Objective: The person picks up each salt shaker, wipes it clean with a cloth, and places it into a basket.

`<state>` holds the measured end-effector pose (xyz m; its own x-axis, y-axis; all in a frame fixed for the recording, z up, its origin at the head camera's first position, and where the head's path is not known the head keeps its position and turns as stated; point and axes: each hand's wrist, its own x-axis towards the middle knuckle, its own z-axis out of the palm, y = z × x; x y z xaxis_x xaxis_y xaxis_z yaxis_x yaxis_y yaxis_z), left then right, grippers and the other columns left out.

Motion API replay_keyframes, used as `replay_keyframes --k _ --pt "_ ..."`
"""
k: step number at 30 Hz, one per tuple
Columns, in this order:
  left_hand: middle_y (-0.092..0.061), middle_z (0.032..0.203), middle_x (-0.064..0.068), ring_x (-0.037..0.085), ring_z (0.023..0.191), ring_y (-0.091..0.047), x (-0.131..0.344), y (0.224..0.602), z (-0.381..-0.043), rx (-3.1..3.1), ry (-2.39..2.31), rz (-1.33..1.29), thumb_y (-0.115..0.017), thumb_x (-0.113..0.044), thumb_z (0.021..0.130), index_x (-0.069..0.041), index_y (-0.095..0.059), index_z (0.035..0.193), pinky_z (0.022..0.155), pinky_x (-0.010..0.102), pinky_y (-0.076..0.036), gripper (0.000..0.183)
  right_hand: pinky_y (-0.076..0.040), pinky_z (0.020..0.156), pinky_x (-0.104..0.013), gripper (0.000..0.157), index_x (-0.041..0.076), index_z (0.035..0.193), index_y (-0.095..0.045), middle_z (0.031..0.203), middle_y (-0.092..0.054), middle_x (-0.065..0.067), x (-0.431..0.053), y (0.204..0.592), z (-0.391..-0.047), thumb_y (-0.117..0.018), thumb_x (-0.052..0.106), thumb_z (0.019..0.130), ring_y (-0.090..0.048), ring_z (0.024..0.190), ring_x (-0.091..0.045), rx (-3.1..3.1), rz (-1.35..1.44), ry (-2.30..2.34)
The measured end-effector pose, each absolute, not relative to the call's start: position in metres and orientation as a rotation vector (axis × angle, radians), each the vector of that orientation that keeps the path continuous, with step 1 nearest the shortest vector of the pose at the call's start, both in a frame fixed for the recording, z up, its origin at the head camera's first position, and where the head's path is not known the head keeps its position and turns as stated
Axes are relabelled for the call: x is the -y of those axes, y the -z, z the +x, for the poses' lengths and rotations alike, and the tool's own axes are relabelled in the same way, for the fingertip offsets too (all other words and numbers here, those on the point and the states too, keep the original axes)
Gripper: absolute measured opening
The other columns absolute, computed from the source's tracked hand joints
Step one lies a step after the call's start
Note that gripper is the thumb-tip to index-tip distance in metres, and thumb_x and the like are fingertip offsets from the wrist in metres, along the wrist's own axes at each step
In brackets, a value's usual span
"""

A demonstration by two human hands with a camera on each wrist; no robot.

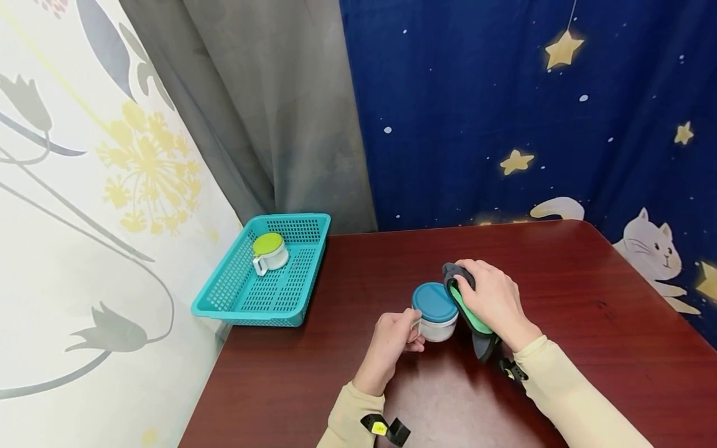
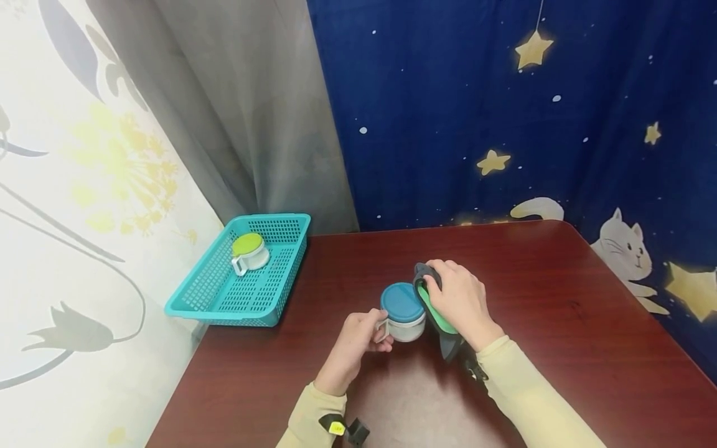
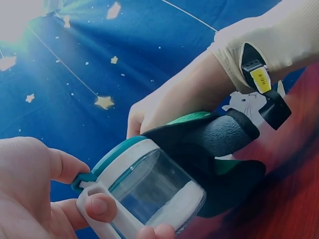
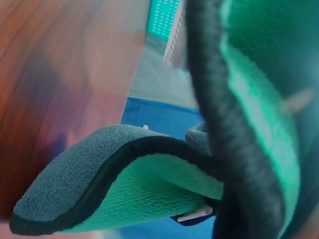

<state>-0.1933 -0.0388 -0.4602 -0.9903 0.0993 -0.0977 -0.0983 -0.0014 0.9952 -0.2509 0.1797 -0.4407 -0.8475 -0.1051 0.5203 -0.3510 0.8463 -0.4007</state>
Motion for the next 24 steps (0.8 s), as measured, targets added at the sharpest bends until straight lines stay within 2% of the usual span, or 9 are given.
replay_keyframes --k 10,24 --pt "-0.046 0.054 0.010 0.021 0.059 -0.061 0.040 0.454 -0.200 -2.089 -2.167 -0.002 -0.062 -0.030 0.091 0.000 -0.041 0.053 0.060 0.031 -0.059 0.052 -0.055 0.065 -0.051 0.029 0.020 0.123 -0.068 0.109 -0.068 -0.005 -0.186 0.446 -0.249 -0.065 0.026 0.094 -0.065 0.087 -0.027 2.561 0.346 -0.642" --pt "-0.046 0.055 0.010 0.023 0.061 -0.062 0.037 0.453 -0.217 -2.067 -2.201 -0.006 -0.062 -0.030 0.092 -0.002 -0.043 0.054 0.062 0.035 -0.059 0.051 -0.055 0.064 -0.049 0.029 0.019 0.122 -0.069 0.108 -0.068 -0.004 -0.199 0.445 -0.240 -0.069 0.027 0.094 -0.064 0.089 -0.025 2.552 0.387 -0.583"
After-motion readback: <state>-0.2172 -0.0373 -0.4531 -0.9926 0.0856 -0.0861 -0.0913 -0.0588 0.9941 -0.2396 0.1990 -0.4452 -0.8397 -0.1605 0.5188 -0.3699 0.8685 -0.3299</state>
